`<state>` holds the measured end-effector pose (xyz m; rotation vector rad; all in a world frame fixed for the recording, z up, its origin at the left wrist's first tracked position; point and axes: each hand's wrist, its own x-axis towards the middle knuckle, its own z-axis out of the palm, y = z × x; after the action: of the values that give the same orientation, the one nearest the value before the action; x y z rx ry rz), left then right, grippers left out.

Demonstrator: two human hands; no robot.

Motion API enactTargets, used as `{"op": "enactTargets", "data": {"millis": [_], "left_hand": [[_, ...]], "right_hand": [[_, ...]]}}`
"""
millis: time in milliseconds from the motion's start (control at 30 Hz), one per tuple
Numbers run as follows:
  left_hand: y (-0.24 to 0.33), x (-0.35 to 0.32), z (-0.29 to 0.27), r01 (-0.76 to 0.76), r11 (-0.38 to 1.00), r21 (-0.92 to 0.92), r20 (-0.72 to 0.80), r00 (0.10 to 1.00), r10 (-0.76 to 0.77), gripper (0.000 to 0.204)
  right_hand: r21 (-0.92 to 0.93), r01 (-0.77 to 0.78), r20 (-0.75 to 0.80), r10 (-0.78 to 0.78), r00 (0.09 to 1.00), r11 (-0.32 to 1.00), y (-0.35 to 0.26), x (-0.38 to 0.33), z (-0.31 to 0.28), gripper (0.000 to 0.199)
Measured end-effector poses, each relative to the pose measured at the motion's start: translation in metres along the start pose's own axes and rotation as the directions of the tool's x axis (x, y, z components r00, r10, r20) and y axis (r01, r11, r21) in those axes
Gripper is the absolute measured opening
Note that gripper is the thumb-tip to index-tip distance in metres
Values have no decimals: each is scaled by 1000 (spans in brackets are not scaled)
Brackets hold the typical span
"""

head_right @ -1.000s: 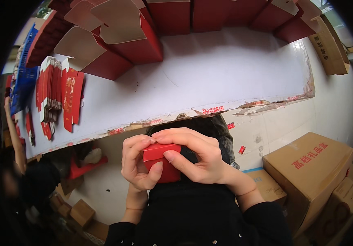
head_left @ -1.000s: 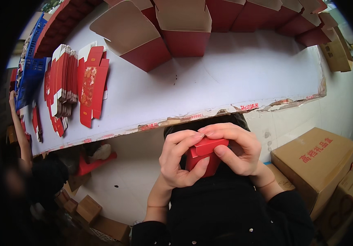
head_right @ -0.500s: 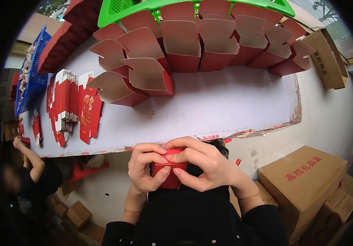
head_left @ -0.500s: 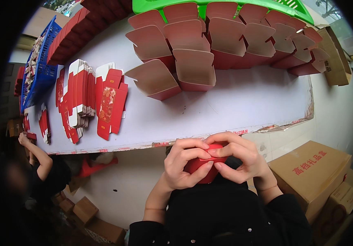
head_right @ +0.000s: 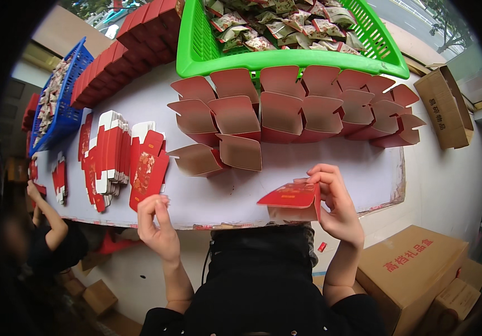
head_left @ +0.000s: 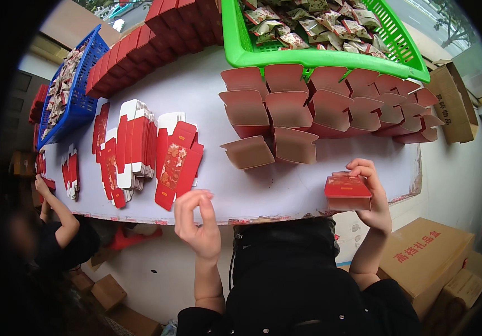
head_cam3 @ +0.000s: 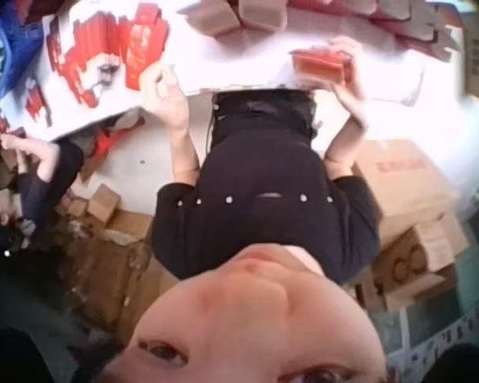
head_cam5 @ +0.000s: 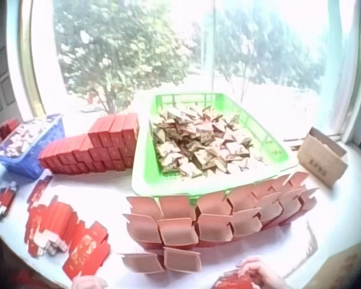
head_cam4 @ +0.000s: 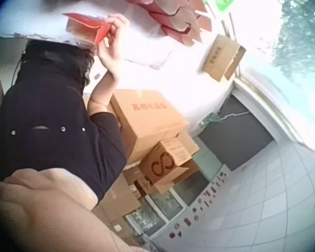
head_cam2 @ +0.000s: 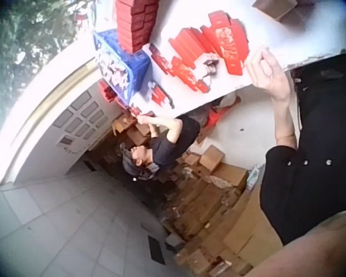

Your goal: The person folds flat red cardboard pieces into small rectangular boxes and places them upright on the table. The hands repeatedly pick, fold, and stack the boxes while another person works nearby.

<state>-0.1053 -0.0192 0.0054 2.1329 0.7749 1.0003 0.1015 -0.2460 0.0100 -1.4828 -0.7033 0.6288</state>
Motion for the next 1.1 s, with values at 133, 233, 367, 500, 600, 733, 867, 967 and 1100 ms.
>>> {"op": "enactTargets", "data": {"millis": [133, 233, 367, 500, 600, 733, 867, 967, 1100], "left_hand": [[-15, 27, -7, 54, 823, 566, -103, 995, 6, 41], [-34, 24, -10, 25, 750, 661, 87, 990, -110, 56], [-42, 17, -10, -23, 680, 733, 167, 975, -147, 53], [-39, 17, -15, -40, 703, 710, 131, 988, -76, 38], [-29, 18, -21, -72, 816, 573, -60, 990, 129, 32], [-10, 2, -26, -100, 978, 182, -317, 936, 155, 23], [11, -24, -14, -78, 875, -478, -164, 986, -1, 38], [19, -35, 0, 149, 729, -668, 128, 988, -84, 47], [30, -38, 10, 314, 723, -615, 365, 926, -92, 52]], "right_hand": [[-317, -46, -176, -12, 984, 947, 13, 14, 6, 42], [-506, -34, -204, -81, 976, 862, 20, 24, 16, 42], [-580, -6, -204, -138, 969, 815, 28, 34, 26, 49], [-680, 71, -166, -248, 954, 729, 29, 39, 32, 54], [-659, 33, -216, -231, 949, 751, 26, 37, 33, 53], [-606, -44, -367, -230, 901, 794, 7, 20, 38, 41], [-555, 137, -256, -325, 910, 820, -2, -8, 43, 23], [-149, 212, -9, -215, 976, 966, -15, -19, 56, 31], [-182, 307, 287, -248, 925, 934, -28, -20, 66, 39]]}}
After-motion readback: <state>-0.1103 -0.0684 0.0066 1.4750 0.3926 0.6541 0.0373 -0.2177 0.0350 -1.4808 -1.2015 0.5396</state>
